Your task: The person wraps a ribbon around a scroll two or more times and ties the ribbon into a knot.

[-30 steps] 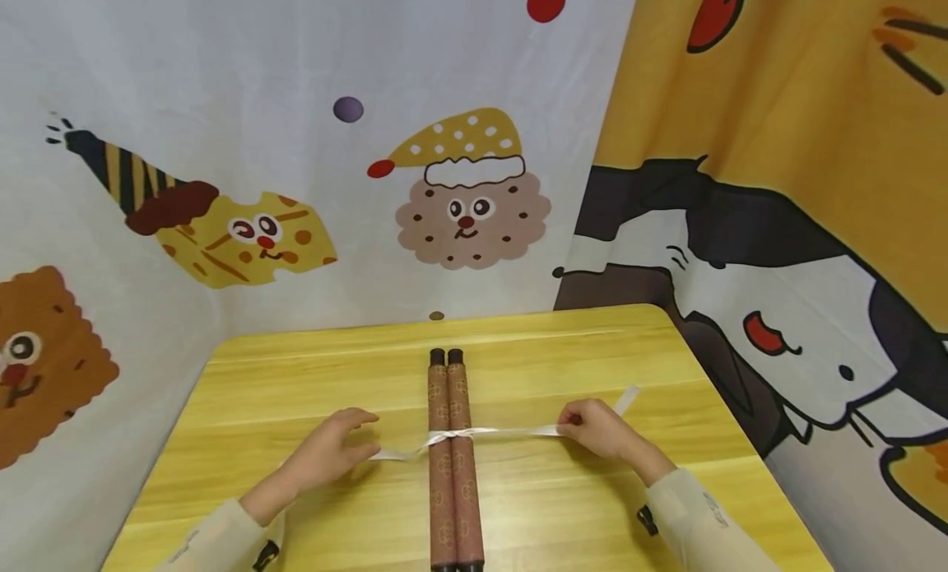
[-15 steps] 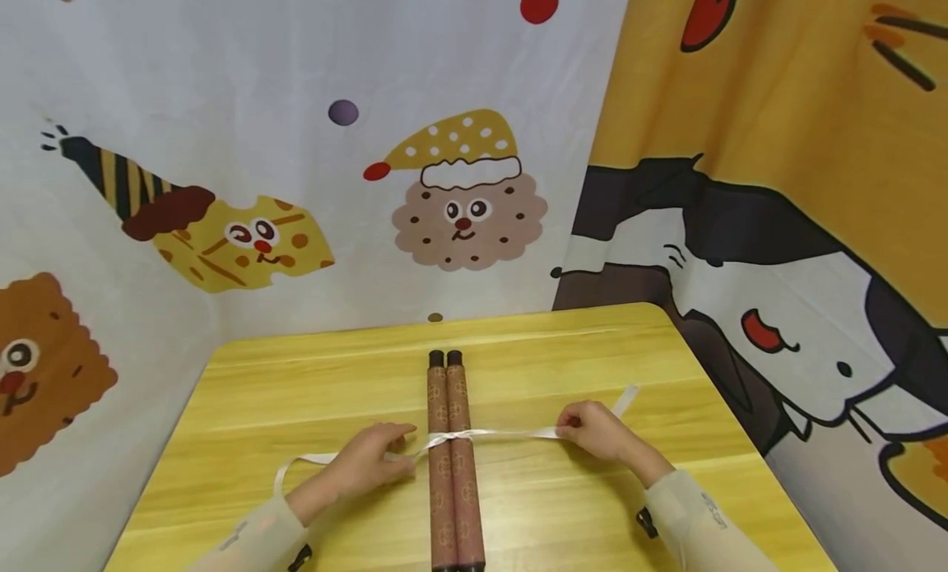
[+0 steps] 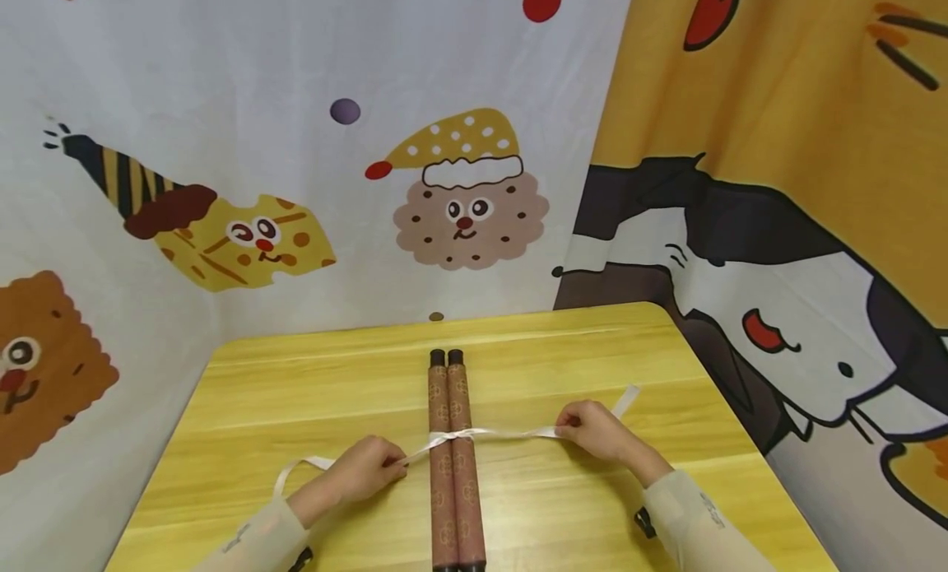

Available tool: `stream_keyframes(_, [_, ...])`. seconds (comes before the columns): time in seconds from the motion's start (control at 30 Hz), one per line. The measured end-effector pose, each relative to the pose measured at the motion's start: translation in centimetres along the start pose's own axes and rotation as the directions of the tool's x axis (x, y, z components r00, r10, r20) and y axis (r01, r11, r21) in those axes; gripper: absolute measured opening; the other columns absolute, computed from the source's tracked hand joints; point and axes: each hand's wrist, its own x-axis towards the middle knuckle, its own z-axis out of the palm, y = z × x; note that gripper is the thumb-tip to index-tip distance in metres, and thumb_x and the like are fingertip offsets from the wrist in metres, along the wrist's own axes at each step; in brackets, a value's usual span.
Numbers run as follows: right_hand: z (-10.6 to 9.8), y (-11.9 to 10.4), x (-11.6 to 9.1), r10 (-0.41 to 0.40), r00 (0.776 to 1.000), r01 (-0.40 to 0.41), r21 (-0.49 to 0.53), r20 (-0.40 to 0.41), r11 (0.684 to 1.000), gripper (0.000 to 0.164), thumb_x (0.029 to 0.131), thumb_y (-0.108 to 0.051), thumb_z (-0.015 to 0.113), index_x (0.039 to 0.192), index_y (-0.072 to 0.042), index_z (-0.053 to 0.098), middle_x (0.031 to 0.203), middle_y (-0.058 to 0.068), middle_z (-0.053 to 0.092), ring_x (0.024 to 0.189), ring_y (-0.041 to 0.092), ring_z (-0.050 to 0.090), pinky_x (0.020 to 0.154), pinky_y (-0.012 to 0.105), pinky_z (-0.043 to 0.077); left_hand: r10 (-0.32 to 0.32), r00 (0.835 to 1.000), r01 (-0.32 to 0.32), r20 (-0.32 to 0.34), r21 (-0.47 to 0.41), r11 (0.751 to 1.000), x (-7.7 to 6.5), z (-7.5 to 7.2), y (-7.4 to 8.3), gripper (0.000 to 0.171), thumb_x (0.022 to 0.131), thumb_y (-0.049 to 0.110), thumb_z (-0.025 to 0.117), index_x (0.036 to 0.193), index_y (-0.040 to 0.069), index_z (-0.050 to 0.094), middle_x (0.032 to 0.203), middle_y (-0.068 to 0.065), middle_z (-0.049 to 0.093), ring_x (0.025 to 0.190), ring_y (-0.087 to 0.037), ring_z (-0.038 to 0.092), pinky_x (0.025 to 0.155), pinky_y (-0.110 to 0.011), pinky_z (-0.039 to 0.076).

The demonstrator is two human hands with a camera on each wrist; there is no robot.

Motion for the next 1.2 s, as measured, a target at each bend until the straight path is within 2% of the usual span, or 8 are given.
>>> stream_keyframes(0.33, [-0.2, 0.2, -0.2, -0.004, 1.0, 0.004, -0.002, -0.005, 1.0, 0.006, 0.09, -0.023, 0.064, 0.086, -0.019, 0.067, 0.077, -0.006, 0.064, 0.067, 0.01, 0.055, 0.059, 0.028, 0.051, -0.024, 0.997, 0.038, 0.067, -0.222, 0.974, -0.3, -1.5, -0.5, 0.022, 0.095, 0.017, 0.056, 0.078, 0.011, 0.068, 0.063, 0.0, 0.058, 0.053, -0.008, 0.044, 0.048, -0.02, 0.038])
stream_keyframes(0.6, [0.0, 0.5, 0.0, 0.001, 1.0, -0.001, 0.004, 0.0, 1.0, 0.007, 0.09, -0.024, 0.064, 0.085, -0.02, 0.067, 0.076, -0.005, 0.064, 0.066, 0.01, 0.054, 0.058, 0.027, 0.05, -0.031, 0.995, 0.083, 0.1, -0.577, 0.813, -0.4, -2.2, 0.3, 0.029, 0.1, 0.014, 0.046, 0.087, -0.005, 0.065, 0.077, -0.025, 0.063, 0.065, -0.028, 0.057, 0.052, -0.021, 0.046])
stream_keyframes(0.7, [0.0, 0.5, 0.0, 0.006, 1.0, -0.006, 0.007, 0.003, 1.0, 0.008, 0.09, -0.024, 0.064, 0.086, -0.019, 0.067, 0.076, -0.004, 0.064, 0.066, 0.011, 0.053, 0.059, 0.028, 0.05, -0.05, 0.997, 0.077, 0.06, -0.638, 0.766, -0.3, -2.1, 0.7, 0.029, 0.1, 0.013, 0.046, 0.089, -0.006, 0.064, 0.083, -0.024, 0.065, 0.074, -0.032, 0.06, 0.065, -0.036, 0.056])
stream_keyframes(0.83, [0.0, 0.5, 0.0, 0.015, 1.0, -0.015, 0.014, 0.004, 1.0, 0.009, 0.091, -0.024, 0.063, 0.086, -0.018, 0.067, 0.076, -0.004, 0.064, 0.066, 0.011, 0.053, 0.058, 0.028, 0.049, -0.074, 0.997, 0.052, 0.002, -0.734, 0.677, 0.1, -2.0, 1.2, 0.03, 0.1, 0.011, 0.043, 0.093, -0.013, 0.061, 0.094, -0.027, 0.062, 0.09, -0.04, 0.058, 0.084, -0.053, 0.05])
stream_keyframes(0.97, [0.1, 0.5, 0.0, 0.017, 1.0, -0.018, 0.017, 0.011, 1.0, 0.01, 0.091, -0.026, 0.063, 0.085, -0.019, 0.067, 0.076, -0.004, 0.064, 0.066, 0.011, 0.053, 0.059, 0.028, 0.049, -0.123, 0.991, 0.037, -0.057, -0.758, 0.651, 0.4, -2.2, 1.9, 0.031, 0.101, 0.016, 0.044, 0.095, -0.008, 0.063, 0.111, -0.025, 0.058, 0.101, -0.028, 0.055, 0.093, -0.04, 0.047])
stream_keyframes(1.03, [0.1, 0.4, 0.1, 0.019, 1.0, -0.019, 0.015, 0.01, 1.0, 0.01, 0.091, -0.026, 0.063, 0.085, -0.02, 0.067, 0.076, -0.005, 0.064, 0.066, 0.011, 0.053, 0.059, 0.028, 0.049, -0.157, 0.985, 0.049, -0.074, -0.746, 0.664, 0.5, -2.3, 2.2, 0.031, 0.1, 0.021, 0.046, 0.095, -0.001, 0.066, 0.122, -0.02, 0.057, 0.084, -0.016, 0.055, 0.076, -0.028, 0.05])
stream_keyframes(1.07, [0.1, 0.3, 0.1, 0.021, 1.0, -0.021, 0.018, 0.009, 1.0, 0.009, 0.09, -0.026, 0.063, 0.085, -0.02, 0.067, 0.076, -0.005, 0.064, 0.066, 0.011, 0.053, 0.059, 0.028, 0.049, -0.169, 0.982, 0.052, -0.082, -0.744, 0.666, 0.7, -2.3, 2.4, 0.03, 0.1, 0.024, 0.046, 0.098, 0.002, 0.067, 0.126, -0.018, 0.056, 0.073, -0.012, 0.052, 0.063, -0.027, 0.048])
stream_keyframes(1.2, [0.1, 0.1, 0.1, 0.034, 0.999, -0.034, 0.019, 0.004, 0.999, 0.008, 0.09, -0.024, 0.064, 0.085, -0.019, 0.067, 0.076, -0.004, 0.064, 0.066, 0.012, 0.053, 0.059, 0.028, 0.049, -0.176, 0.977, 0.02, -0.124, -0.761, 0.648, 1.4, -2.2, 2.9, 0.033, 0.1, 0.027, 0.046, 0.093, 0.003, 0.066, 0.13, -0.011, 0.056, 0.079, -0.011, 0.055, 0.074, -0.039, 0.047])
